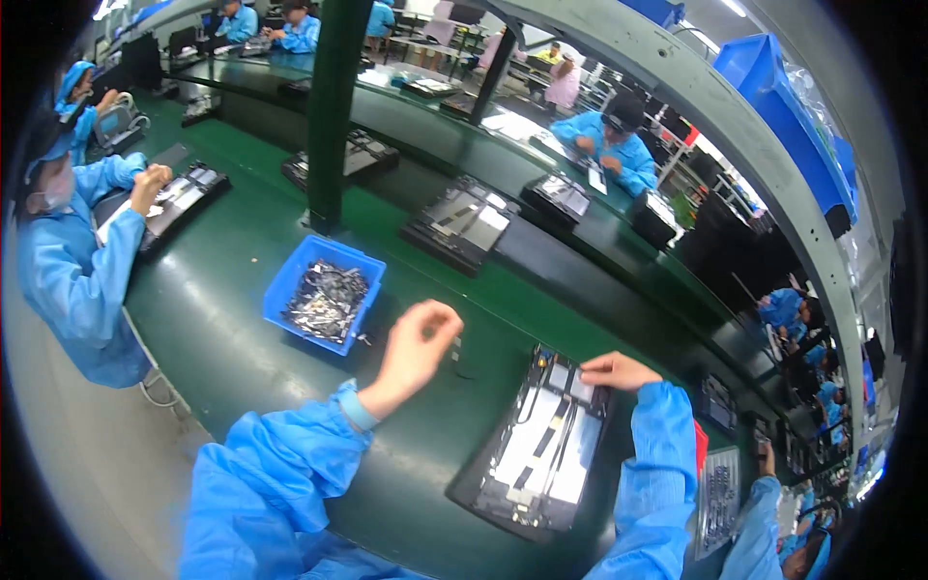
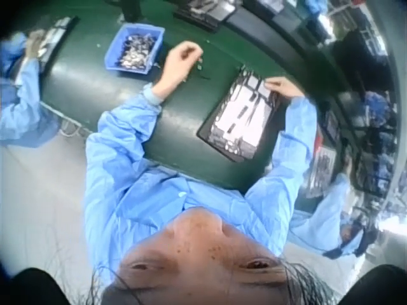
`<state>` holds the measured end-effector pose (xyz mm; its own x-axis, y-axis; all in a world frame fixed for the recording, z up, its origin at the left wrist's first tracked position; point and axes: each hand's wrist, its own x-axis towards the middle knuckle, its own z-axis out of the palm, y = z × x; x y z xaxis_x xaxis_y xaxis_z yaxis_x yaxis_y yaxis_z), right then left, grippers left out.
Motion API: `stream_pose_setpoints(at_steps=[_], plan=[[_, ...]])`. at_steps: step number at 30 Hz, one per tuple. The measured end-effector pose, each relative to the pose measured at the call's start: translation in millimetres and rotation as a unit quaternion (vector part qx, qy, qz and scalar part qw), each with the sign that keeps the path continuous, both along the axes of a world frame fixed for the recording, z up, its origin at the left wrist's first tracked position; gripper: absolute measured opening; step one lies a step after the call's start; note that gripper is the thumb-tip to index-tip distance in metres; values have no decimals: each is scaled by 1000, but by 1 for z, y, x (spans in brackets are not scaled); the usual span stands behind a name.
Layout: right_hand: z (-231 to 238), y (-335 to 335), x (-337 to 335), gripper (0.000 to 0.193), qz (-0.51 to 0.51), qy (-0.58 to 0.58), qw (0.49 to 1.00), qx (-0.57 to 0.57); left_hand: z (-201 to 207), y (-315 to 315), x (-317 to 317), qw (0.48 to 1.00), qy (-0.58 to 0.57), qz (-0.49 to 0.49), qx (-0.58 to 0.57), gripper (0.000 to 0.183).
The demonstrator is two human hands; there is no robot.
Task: The person assembles electronic tablet frames by retrieving them from a conveyor belt, routing and attaching internal flex cables onto the frames by hand, and placing the assembled frames back onto the conveyor belt.
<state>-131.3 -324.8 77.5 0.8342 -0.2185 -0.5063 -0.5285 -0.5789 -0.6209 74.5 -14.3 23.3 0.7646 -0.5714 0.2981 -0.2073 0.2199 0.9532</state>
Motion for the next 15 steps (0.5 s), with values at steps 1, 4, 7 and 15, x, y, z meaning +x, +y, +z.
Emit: stream_pose_setpoints(at_steps=[1, 4, 7, 15], plan=[[-1, 18, -1, 40, 20, -7, 998, -54, 5, -1, -7, 997, -57, 19, 38, 12], [-1, 94, -9, 34, -83, -333, 900, -268, 15, 4, -21, 998, 50, -18, 19, 14], [35, 184, -29, 35, -124, -380, 908, -126, 40, 11, -48, 985, 166, -33, -15, 14], [10, 217, -45, 43, -114, -428, 892, 92, 56, 11, -107, 957, 260, -120, -49, 9]])
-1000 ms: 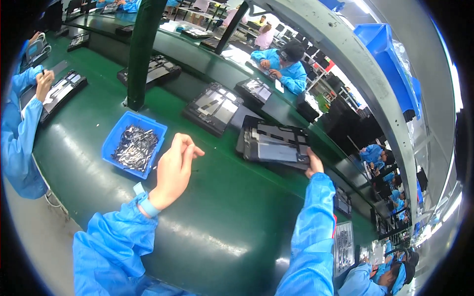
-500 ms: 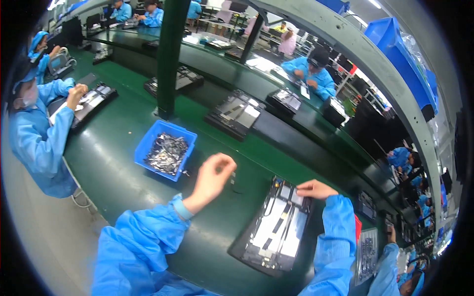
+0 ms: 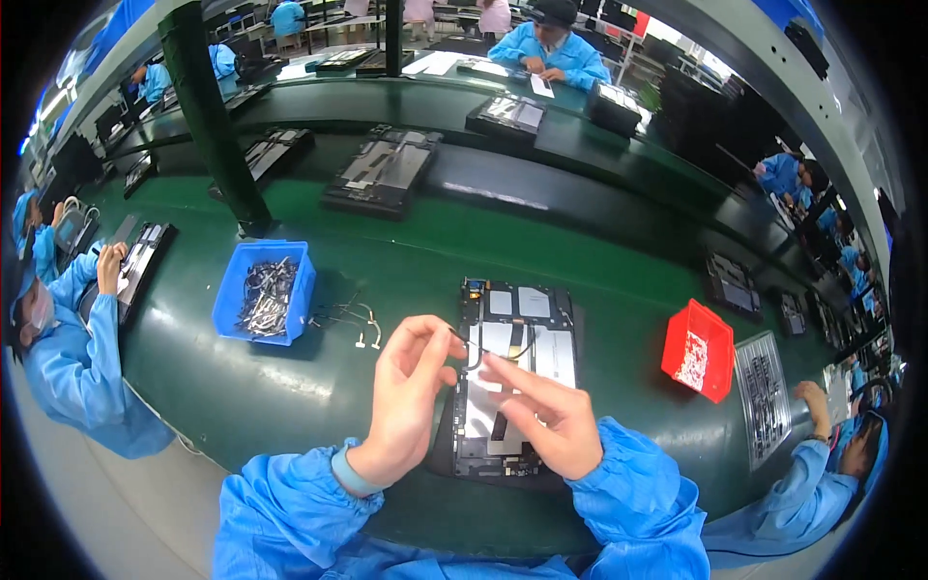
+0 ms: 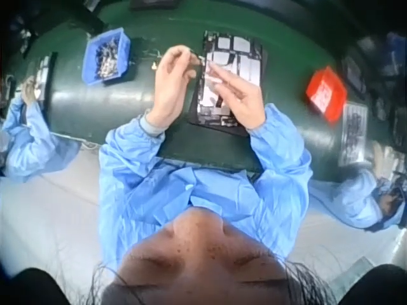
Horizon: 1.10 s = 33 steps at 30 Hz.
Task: The person assembles electronic tablet frames by retrieving them from a conveyor belt, routing and attaching internal flex cables onto the frames by hand, and placing the assembled frames back onto the conveyor belt.
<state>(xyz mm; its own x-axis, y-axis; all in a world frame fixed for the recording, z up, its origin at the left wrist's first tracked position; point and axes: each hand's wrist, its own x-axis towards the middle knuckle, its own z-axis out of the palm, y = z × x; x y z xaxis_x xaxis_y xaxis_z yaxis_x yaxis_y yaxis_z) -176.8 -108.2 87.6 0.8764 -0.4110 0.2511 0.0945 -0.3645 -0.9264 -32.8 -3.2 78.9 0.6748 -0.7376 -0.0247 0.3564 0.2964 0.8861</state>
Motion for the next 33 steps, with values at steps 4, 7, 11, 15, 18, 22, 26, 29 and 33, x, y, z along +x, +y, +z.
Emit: stream_pose_setpoints(at_steps=[4, 7, 11, 15, 18, 22, 26, 29, 33], plan=[[-8, -7, -5, 26, -67, -73, 980, 175, -9, 2, -16, 996, 39, -76, -31, 9], [-3, -9, -6, 27, -66, -49, 968, 235, -16, 6, -24, 994, 51, -71, -71, 12], [-12, -6, -4, 27, -66, -81, 976, 192, -23, 5, -24, 986, 90, -103, -92, 12], [-10, -11, -3, 25, -74, -82, 985, 131, -31, 5, -25, 968, 157, -155, -117, 12], [-9, -12, -5, 25, -51, -71, 966, 242, -31, 8, -22, 961, 152, -213, -87, 16], [-1, -27, -13, 26, -59, -26, 998, 4, -24, 5, -3, 926, 64, -372, 18, 26], [7, -26, -15, 26, -34, 18, 994, -105, -13, 6, -14, 923, -135, -344, 105, 25], [9, -24, -14, 26, -35, 24, 991, -130, -11, 7, -14, 913, -216, -334, 92, 21], [10, -21, -10, 25, -20, 11, 992, -123, -2, 8, -12, 891, -303, -326, 90, 19]])
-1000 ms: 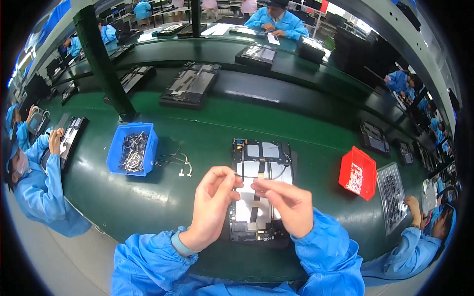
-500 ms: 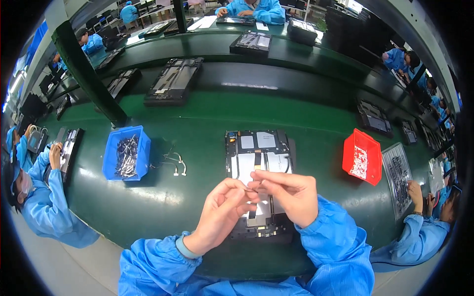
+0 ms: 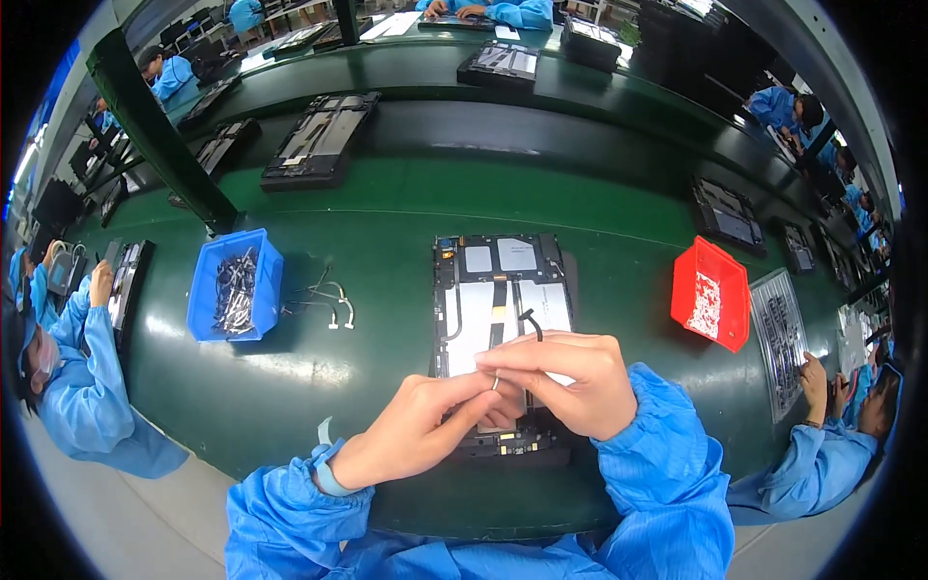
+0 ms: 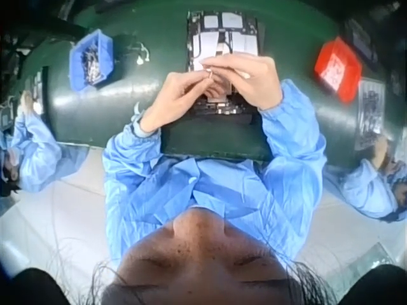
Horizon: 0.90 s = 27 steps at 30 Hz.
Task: The person assembles electronic tablet frames by retrieving them from a conveyor belt, routing and attaching internal flex cables onto the frames by hand, and placing the assembled frames back onto the conveyor belt.
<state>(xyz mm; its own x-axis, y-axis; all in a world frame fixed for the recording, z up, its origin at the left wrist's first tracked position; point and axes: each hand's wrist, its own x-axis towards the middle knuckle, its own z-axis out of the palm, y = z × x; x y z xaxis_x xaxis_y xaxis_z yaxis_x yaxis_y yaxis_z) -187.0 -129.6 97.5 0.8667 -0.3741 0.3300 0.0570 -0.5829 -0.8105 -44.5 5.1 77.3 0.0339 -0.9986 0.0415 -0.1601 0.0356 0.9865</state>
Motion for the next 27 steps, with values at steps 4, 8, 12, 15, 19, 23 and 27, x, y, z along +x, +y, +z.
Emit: stream_pose_setpoints(at_steps=[4, 8, 12, 15, 19, 23, 27], plan=[[1, 4, 0, 23, -30, -12, 996, 88, 1, 3, -3, 999, -32, -7, -30, 19], [1, 1, -3, 22, -9, -6, 994, 106, 3, 4, -5, 999, -32, 10, -38, 20], [-2, -3, -2, 22, 26, -63, 996, 58, 2, 4, -5, 996, -70, 7, -61, 17], [1, -3, -2, 19, 29, -23, 981, 190, 0, 6, -5, 992, -111, 7, -53, 20], [3, -4, -5, 16, -34, -64, 947, 313, 1, 4, -4, 1000, 2, 25, -10, 24], [12, 4, -11, 16, -64, -70, 996, 1, -2, 4, -3, 999, 33, 9, -5, 27], [8, 5, -7, 24, -32, -47, 998, -18, 0, 6, -5, 999, 14, 14, -42, 29]])
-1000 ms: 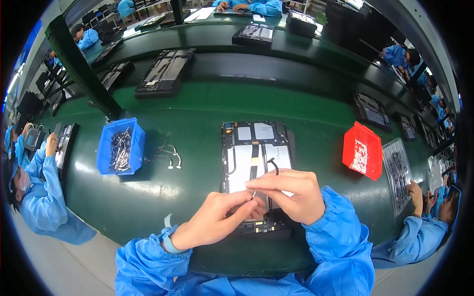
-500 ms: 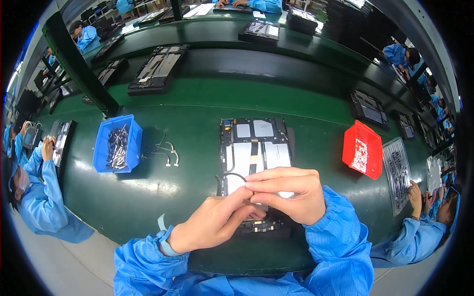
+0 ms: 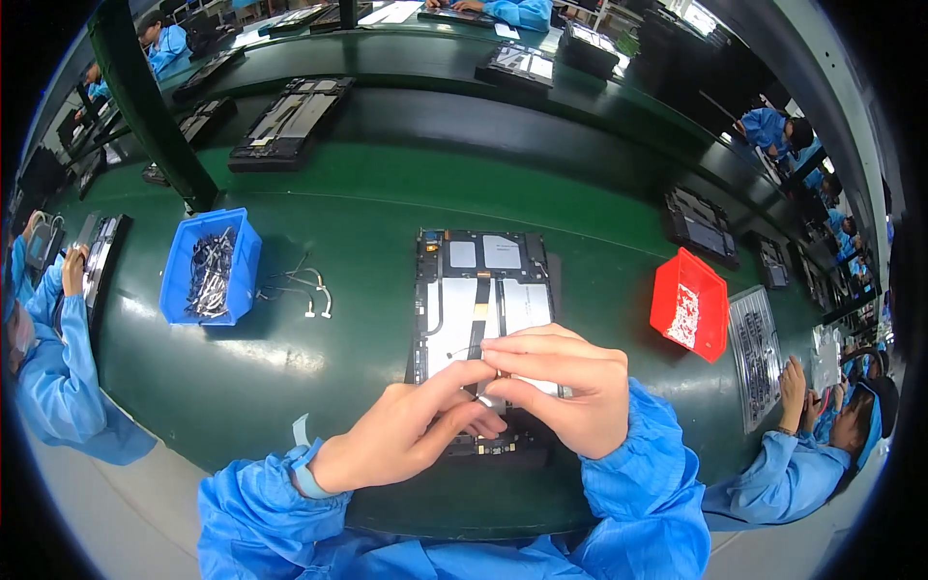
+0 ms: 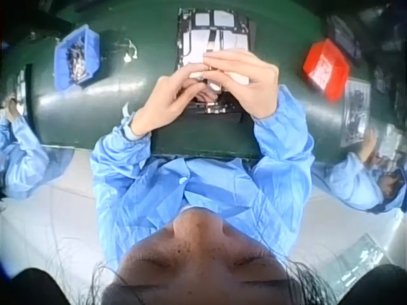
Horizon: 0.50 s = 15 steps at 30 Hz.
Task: The person assembles electronic tablet frames by retrieving them from a conveyor belt, routing and attaching internal flex cables onto the frames by hand, and placing the assembled frames back onto the conveyor belt.
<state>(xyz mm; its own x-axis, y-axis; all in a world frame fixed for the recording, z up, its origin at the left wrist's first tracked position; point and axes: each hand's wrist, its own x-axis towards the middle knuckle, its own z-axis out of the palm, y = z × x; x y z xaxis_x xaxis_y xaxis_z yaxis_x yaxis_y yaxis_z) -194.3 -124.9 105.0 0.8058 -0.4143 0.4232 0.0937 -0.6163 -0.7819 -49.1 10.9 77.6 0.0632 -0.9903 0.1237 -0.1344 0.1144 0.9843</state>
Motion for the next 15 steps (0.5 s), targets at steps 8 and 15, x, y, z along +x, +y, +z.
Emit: stream_pose_setpoints(at_steps=[8, 15], plan=[[7, -3, -4, 22, -76, -29, 988, -134, -6, -1, -1, 998, 65, 0, 27, 24], [-8, 5, 0, 29, 29, -30, 982, -186, -4, 3, -2, 994, -60, 72, -59, 12]])
